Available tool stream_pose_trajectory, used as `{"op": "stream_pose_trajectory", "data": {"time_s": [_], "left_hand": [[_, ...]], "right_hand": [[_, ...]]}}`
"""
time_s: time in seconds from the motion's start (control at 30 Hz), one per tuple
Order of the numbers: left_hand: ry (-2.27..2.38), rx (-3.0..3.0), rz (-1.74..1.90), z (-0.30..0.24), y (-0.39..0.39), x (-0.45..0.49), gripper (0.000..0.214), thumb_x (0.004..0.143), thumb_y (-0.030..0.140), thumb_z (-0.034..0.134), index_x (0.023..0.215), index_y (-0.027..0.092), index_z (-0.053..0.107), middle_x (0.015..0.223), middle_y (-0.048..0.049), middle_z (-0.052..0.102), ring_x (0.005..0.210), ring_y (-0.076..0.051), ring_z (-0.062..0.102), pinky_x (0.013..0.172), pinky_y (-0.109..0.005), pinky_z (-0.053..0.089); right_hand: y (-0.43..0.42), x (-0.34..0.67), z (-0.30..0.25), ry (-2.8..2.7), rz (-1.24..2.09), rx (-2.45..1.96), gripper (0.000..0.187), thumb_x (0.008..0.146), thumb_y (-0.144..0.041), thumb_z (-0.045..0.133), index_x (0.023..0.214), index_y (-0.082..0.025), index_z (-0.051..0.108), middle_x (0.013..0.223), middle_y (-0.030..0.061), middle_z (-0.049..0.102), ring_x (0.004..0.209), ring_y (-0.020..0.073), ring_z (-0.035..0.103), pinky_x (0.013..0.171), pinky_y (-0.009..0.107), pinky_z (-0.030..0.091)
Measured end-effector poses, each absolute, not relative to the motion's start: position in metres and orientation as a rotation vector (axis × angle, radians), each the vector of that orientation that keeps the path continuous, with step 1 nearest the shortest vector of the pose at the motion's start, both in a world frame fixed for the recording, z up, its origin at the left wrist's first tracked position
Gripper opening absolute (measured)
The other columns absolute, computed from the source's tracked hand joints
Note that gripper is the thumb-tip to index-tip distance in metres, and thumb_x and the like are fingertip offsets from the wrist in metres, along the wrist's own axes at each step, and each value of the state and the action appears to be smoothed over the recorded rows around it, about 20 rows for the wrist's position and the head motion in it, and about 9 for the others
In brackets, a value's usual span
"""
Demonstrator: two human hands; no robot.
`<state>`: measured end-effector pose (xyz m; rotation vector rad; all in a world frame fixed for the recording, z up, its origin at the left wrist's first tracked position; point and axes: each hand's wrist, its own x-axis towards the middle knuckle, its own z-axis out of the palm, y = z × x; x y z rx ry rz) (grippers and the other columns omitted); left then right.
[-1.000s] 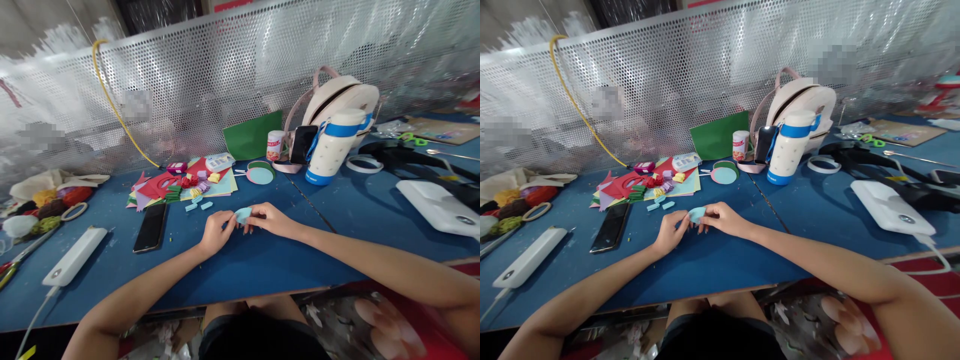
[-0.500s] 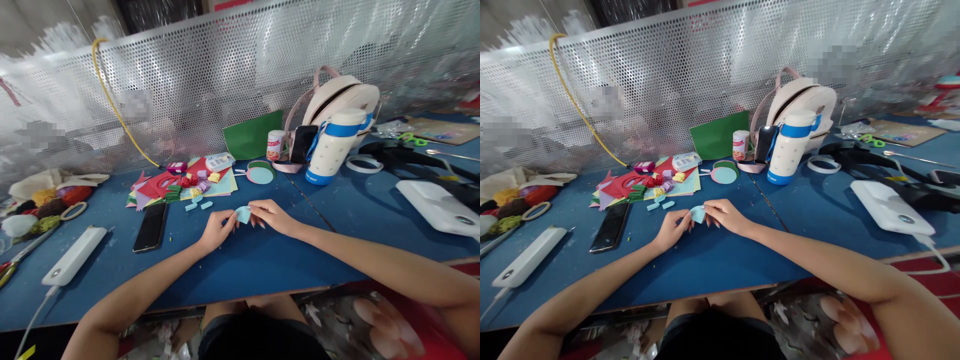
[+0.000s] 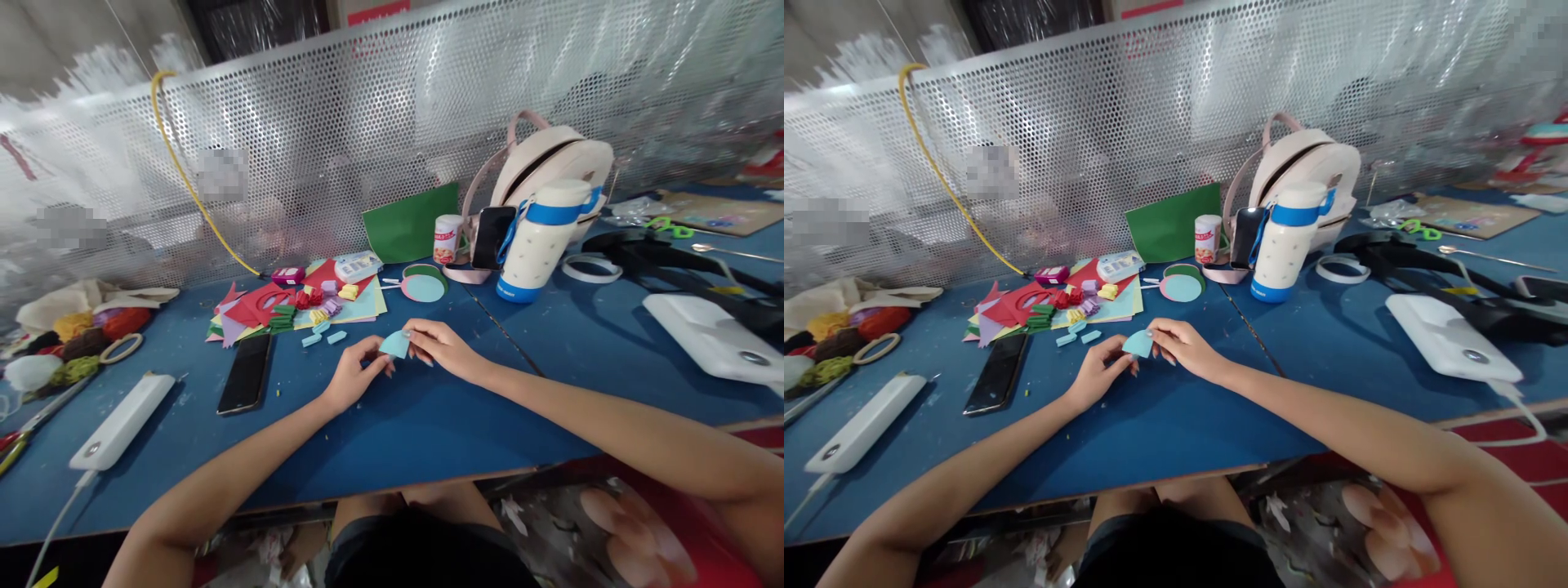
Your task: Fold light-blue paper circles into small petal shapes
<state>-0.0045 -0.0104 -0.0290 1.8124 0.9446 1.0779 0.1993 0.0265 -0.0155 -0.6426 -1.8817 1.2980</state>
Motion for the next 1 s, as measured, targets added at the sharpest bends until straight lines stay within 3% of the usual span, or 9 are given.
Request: {"op": "stream_pose_trajectory", "data": {"time_s": [0.27, 0.53, 0.7, 0.87, 1.0], "left_hand": [[0.952, 1.768, 1.077, -0.0304, -0.0091, -0.0059, 0.039, 0.089, 0.055, 0.063, 0.086, 0.016, 0.062, 0.073, -0.0031, 0.070, 0.063, -0.016, 0.066, 0.066, -0.027, 0.053], [0.933, 1.725, 1.075, -0.0344, -0.0079, -0.0058, 0.046, 0.077, 0.060, 0.075, 0.082, 0.015, 0.066, 0.073, -0.0040, 0.071, 0.069, -0.020, 0.069, 0.072, -0.031, 0.055], [0.947, 1.744, 1.032, -0.0354, -0.0077, -0.0057, 0.045, 0.073, 0.057, 0.079, 0.082, 0.014, 0.069, 0.074, -0.0052, 0.073, 0.067, -0.020, 0.069, 0.066, -0.029, 0.055], [0.961, 1.799, 0.989, -0.0340, -0.0075, -0.0069, 0.041, 0.076, 0.055, 0.077, 0.075, 0.014, 0.070, 0.071, -0.0052, 0.073, 0.067, -0.020, 0.070, 0.068, -0.029, 0.056], [1.007, 1.795, 1.012, -0.0336, -0.0074, -0.0070, 0.037, 0.078, 0.051, 0.076, 0.075, 0.015, 0.071, 0.067, -0.0053, 0.074, 0.064, -0.020, 0.070, 0.067, -0.028, 0.056]], "right_hand": [[0.0293, 0.1993, -0.0183, -1.847, 1.331, -0.567, 0.045, 0.095, -0.062, 0.054, 0.089, -0.018, 0.061, 0.074, -0.0012, 0.057, 0.049, 0.0074, 0.048, 0.047, 0.025, 0.038], [0.0247, 0.2006, -0.0192, -1.986, 1.319, -0.547, 0.040, 0.101, -0.051, 0.051, 0.120, -0.021, 0.067, 0.088, 0.0031, 0.064, 0.056, 0.0093, 0.047, 0.052, 0.025, 0.041], [0.0249, 0.2009, -0.0219, -2.077, 1.117, -0.483, 0.030, 0.102, -0.035, 0.054, 0.128, -0.027, 0.066, 0.101, 0.0048, 0.059, 0.076, 0.0139, 0.054, 0.068, 0.027, 0.048], [0.0258, 0.2010, -0.0230, -2.170, 0.970, -0.423, 0.034, 0.102, -0.021, 0.051, 0.132, -0.031, 0.063, 0.101, 0.0045, 0.055, 0.090, 0.0172, 0.055, 0.083, 0.034, 0.050], [0.0246, 0.2002, -0.0227, -2.193, 0.894, -0.417, 0.038, 0.102, -0.015, 0.046, 0.132, -0.032, 0.063, 0.101, 0.0049, 0.055, 0.093, 0.0177, 0.056, 0.086, 0.035, 0.051]]}}
